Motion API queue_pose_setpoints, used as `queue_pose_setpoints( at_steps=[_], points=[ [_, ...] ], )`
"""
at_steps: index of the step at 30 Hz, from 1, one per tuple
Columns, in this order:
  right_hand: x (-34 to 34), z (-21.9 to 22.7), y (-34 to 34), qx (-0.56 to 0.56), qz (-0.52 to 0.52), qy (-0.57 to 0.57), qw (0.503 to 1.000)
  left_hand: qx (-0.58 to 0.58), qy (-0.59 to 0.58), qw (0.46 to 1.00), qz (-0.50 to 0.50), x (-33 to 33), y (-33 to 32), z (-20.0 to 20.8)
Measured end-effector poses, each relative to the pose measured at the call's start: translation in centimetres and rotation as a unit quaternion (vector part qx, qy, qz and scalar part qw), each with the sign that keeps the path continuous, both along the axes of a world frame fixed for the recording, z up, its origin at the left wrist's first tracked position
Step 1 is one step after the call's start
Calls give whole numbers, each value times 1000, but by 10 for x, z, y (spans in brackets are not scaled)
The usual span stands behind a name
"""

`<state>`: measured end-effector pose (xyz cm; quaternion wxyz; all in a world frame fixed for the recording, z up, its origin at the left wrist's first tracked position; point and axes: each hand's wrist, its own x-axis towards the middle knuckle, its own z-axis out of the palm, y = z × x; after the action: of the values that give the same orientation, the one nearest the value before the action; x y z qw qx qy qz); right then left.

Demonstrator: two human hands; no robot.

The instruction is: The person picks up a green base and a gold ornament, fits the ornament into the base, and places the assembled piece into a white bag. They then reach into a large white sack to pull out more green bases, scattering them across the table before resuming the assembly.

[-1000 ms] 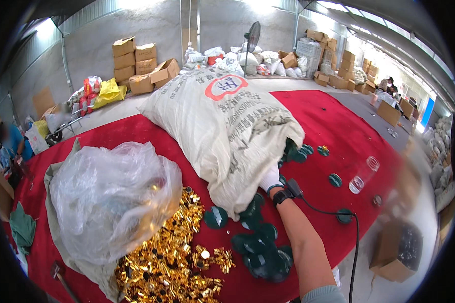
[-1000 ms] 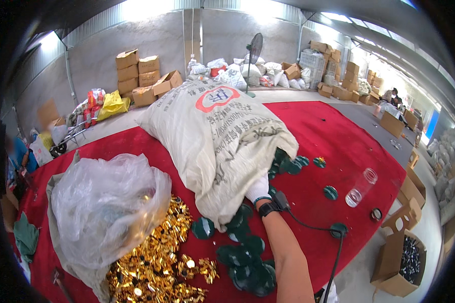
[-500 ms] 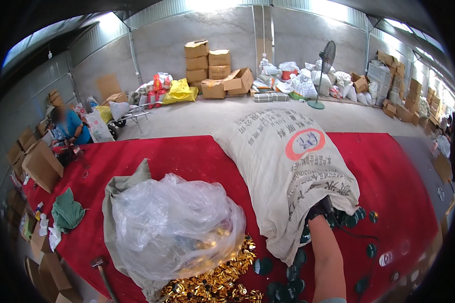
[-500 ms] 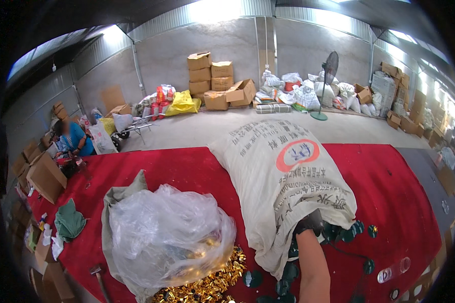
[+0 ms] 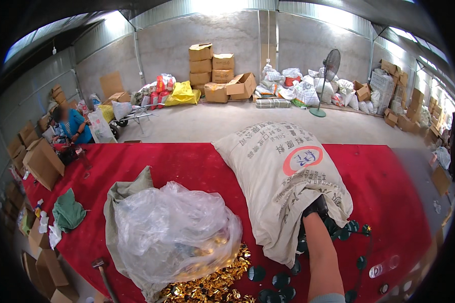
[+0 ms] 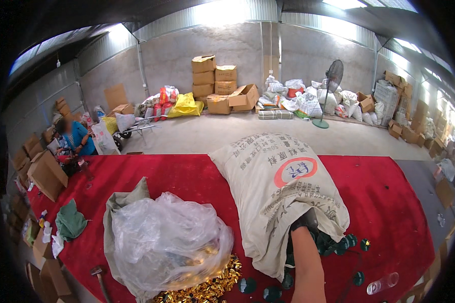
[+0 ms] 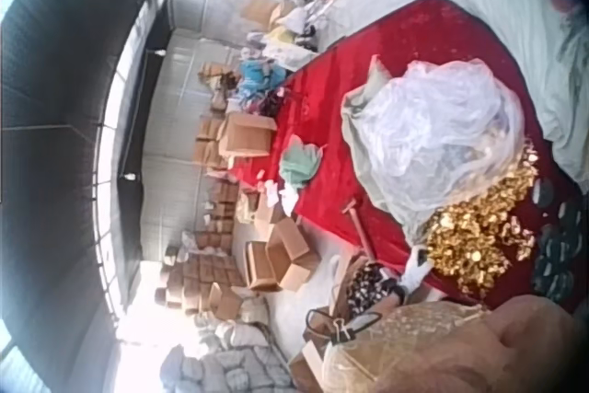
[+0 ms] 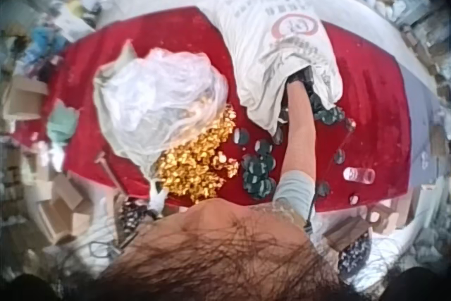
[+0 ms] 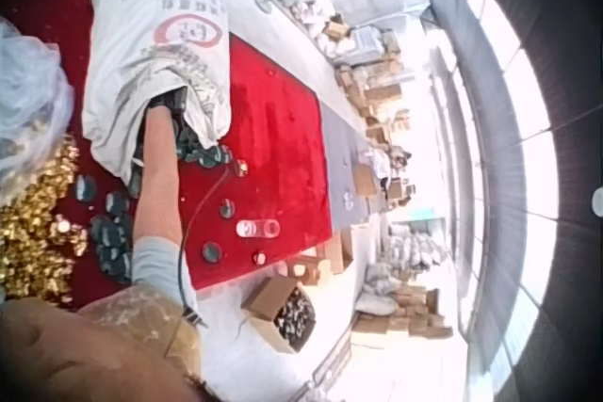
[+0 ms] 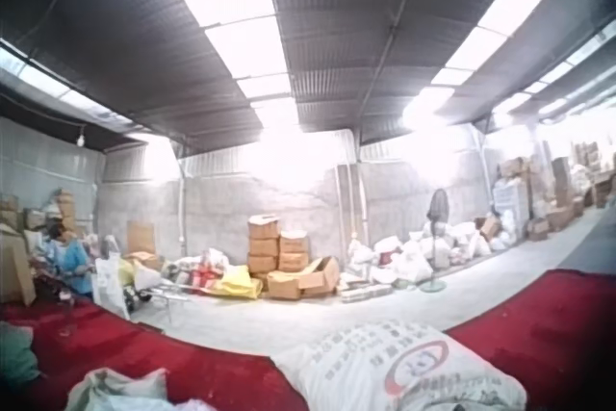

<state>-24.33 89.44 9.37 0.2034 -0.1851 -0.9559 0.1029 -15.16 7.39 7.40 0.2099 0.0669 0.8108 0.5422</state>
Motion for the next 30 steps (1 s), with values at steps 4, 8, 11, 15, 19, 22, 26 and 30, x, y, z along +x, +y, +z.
queue_pose_setpoints(
  at_steps=[4,8,11,15,19,22,26,30],
  points=[
    [-6,20,7,-11,-11,-11,1000,-1,11,1000,-21,-6,0,-12],
    [-5,21,-13,-40,-38,-52,997,-29,4,1000,2,-4,-17,-37],
    [17,21,-31,-83,-76,-104,988,-59,-9,998,16,-6,-30,-53],
    [82,1,-12,-145,-134,-201,959,-2,-96,993,75,3,31,28],
    [122,-32,-26,-175,-151,-229,945,13,-57,994,93,4,26,17],
    [127,-52,-58,-187,-163,-237,939,-17,-55,993,99,-5,22,-10],
    [165,-50,-91,-198,-186,-238,932,1,-87,991,106,-8,16,-16],
    [174,-25,-168,-49,-74,-116,989,1,-92,989,117,-19,-10,-23]
  ],
)
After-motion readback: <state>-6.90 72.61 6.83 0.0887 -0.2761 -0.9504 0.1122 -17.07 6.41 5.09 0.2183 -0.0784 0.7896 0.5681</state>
